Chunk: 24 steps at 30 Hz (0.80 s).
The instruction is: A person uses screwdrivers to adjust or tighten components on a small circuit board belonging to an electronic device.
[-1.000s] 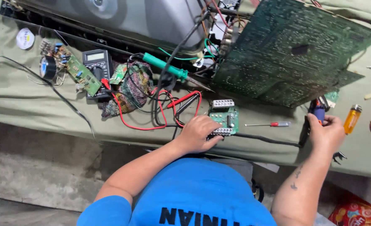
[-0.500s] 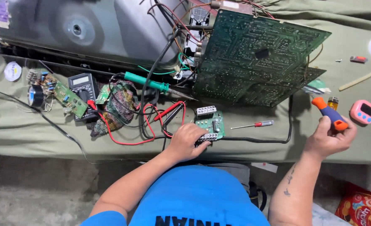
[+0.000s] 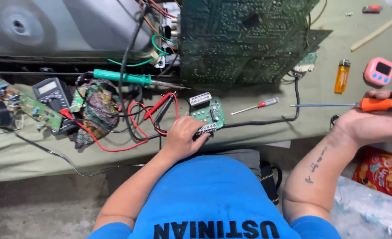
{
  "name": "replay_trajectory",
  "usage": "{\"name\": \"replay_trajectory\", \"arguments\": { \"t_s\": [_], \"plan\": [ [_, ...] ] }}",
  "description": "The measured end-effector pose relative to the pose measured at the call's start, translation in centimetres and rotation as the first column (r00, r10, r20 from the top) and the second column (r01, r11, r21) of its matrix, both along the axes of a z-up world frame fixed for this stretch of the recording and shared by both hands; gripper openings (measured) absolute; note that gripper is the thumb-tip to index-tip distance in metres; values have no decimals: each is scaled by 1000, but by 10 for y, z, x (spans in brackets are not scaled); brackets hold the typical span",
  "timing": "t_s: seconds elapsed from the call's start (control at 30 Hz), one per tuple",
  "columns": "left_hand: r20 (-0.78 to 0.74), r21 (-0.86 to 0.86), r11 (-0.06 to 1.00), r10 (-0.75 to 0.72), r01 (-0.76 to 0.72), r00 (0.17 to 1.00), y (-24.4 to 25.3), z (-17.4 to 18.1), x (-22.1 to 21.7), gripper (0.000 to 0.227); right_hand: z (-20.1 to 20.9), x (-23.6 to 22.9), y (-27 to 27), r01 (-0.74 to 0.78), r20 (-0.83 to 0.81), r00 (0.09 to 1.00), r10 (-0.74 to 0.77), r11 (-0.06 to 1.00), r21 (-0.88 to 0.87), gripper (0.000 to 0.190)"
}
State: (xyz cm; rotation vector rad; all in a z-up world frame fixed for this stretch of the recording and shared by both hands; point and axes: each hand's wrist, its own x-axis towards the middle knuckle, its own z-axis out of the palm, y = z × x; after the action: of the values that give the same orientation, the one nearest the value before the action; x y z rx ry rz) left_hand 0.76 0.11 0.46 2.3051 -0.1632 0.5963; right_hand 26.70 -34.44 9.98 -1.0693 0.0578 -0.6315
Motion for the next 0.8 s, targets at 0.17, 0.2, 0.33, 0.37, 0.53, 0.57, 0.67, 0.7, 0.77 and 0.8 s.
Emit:
{"name": "replay_trajectory", "arguments": {
  "t_s": [0.17,0.2,0.33,0.37,0.53,0.57,0.67,0.7,0.77,0.8],
  "plan": [
    [-10,10,1000,7,-7,1000,-2,-7,-1,28,2,-9,-4,-9,12,1000,10,998,-67,28],
    [-11,17,1000,13,-13,1000,-1,-8,-1,28,3,-10,-1,-19,22,1000,21,998,-68,29],
    [-26,20,1000,8,-7,1000,-2,-8,-3,28,3,-18,2,-12,24,1000,15,994,-107,29],
    [-34,22,1000,1,0,999,-2,-8,-4,28,2,-20,2,-19,5,1000,19,999,-47,29],
    [-4,37,999,13,-13,1000,-1,-9,-5,27,-10,-26,15,-15,20,1000,14,999,51,31],
    [21,40,999,19,-20,1000,-1,-9,-4,27,-15,-25,19,-92,-10,996,94,991,95,32],
    [51,28,1000,11,-13,999,-3,-11,-7,26,-29,-35,30,-234,-30,970,240,961,148,31],
    [71,23,1000,9,-11,997,-3,-11,-6,25,-32,-38,35,-312,-2,948,317,937,159,30],
    [82,20,1000,-4,2,997,-4,-11,-8,26,-21,-52,59,-368,23,930,368,926,81,35],
    [105,23,1000,-16,13,994,-3,-10,-8,27,-15,-58,72,-421,59,905,421,907,4,41]
  ]
}}
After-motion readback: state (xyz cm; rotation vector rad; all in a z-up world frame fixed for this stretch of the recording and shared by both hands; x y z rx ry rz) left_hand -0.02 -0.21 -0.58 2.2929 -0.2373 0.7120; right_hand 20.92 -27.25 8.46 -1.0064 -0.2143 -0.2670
